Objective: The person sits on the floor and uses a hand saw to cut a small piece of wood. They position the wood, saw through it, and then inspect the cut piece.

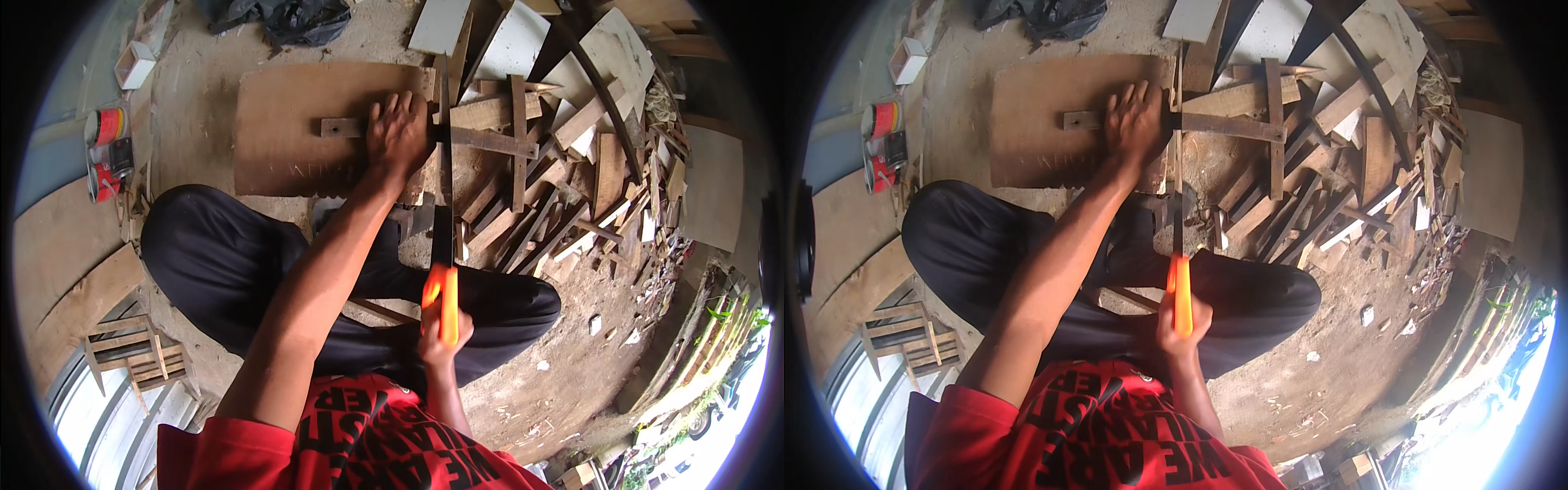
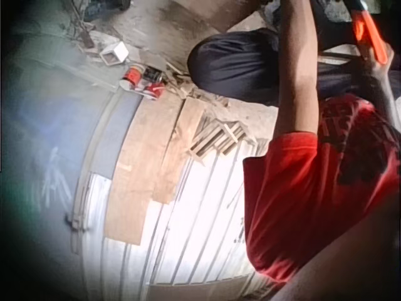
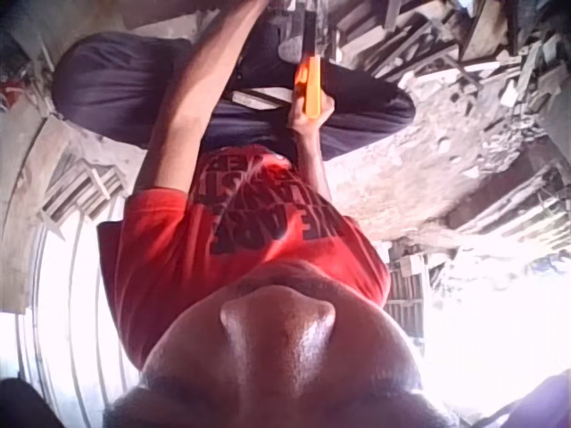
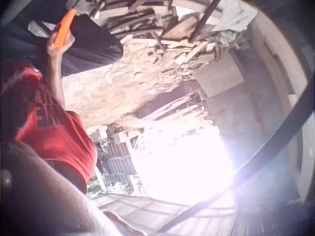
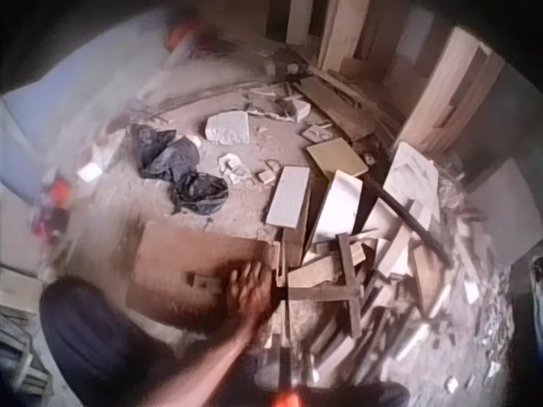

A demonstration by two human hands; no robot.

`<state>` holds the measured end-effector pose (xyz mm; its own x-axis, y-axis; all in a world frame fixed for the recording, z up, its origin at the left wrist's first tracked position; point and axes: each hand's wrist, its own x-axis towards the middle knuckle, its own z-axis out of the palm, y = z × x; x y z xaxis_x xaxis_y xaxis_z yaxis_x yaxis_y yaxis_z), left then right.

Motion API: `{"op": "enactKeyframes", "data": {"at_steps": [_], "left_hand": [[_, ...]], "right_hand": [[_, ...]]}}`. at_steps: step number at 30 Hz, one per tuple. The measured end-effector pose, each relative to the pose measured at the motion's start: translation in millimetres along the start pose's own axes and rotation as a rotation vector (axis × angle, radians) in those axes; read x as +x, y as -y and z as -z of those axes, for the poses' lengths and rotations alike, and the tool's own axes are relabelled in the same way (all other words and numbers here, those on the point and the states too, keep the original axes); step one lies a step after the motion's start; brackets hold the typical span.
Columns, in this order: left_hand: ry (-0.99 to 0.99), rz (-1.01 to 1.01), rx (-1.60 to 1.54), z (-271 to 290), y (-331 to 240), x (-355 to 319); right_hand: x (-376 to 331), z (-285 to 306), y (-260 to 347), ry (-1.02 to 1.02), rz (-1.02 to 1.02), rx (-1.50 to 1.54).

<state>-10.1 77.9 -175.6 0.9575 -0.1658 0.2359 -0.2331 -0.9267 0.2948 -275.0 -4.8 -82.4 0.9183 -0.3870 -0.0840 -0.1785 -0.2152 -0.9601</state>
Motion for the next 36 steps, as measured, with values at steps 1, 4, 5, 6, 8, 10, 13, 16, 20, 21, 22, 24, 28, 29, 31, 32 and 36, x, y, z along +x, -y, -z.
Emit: {"op": "enactKeyframes", "data": {"at_steps": [1, 4, 5, 6, 8, 10, 13, 16, 20, 21, 22, 24, 28, 29, 31, 32, 36], "left_hand": [[-0.032, -0.017, 0.022, 3.0, 1.5, 3.3], [0.061, -0.017, -0.031, 2.2, -14.6, 12.4], [0.038, -0.013, -0.022, -0.4, -14.1, 11.9], [0.074, -0.011, -0.023, 7.0, -16.1, 10.3], [-0.14, -0.061, 0.048, -6.3, -3.0, 2.2], [-0.195, -0.073, 0.076, -16.1, 2.0, -2.3], [-0.014, -0.014, 0.036, -0.1, -4.0, 4.6], [-0.132, -0.049, 0.013, 0.9, 0.1, 3.3], [0.295, 0.051, -0.01, 22.1, -19.3, 14.1], [0.314, 0.057, -0.01, 24.7, -24.3, 17.0], [0.338, 0.081, -0.007, 26.6, -23.9, 16.9], [0.205, 0.047, 0.026, 16.5, -18.1, 13.7], [-0.046, -0.002, 0.049, -19.6, 3.7, -8.2], [-0.027, 0.016, 0.021, -18.1, 3.6, -1.2], [0.13, 0.041, 0.019, 3.6, -5.7, 5.6], [0.086, 0.033, 0.029, 2.2, -3.1, 5.1], [0.272, 0.051, -0.023, 16.1, -6.8, 10.5]], "right_hand": [[39.3, -15.3, 12.9, -0.019, -0.021, 0.094], [114.8, -44.3, 18.7, -0.071, -0.097, 0.095], [121.1, -50.7, 11.9, -0.07, -0.078, 0.065], [115.3, -51.7, 0.3, -0.079, -0.017, 0.054], [77.3, -42.0, 6.2, -0.106, 0.026, 0.061], [15.5, -12.1, -0.5, 0.031, -0.037, -0.056], [-50.0, 15.3, -7.6, 0.023, 0.016, -0.125], [-28.3, 11.7, -11.4, 0.015, 0.05, -0.053], [101.8, -38.8, 3.3, -0.083, 0.08, 0.021], [121.1, -48.5, -8.1, -0.103, 0.024, 0.079], [123.5, -53.6, -4.4, -0.095, 0.037, 0.043], [114.0, -53.6, -2.9, -0.081, 0.044, 0.045], [8.0, -14.5, -12.4, -0.007, -0.016, 0.067], [-20.0, -1.5, -19.0, 0.012, 0.034, -0.063], [-45.9, 9.5, -3.9, -0.009, 0.022, -0.111], [-39.7, 11.9, -8.8, 0.009, 0.021, -0.066], [53.2, -26.4, 3.3, -0.05, 0.029, 0.016]]}}
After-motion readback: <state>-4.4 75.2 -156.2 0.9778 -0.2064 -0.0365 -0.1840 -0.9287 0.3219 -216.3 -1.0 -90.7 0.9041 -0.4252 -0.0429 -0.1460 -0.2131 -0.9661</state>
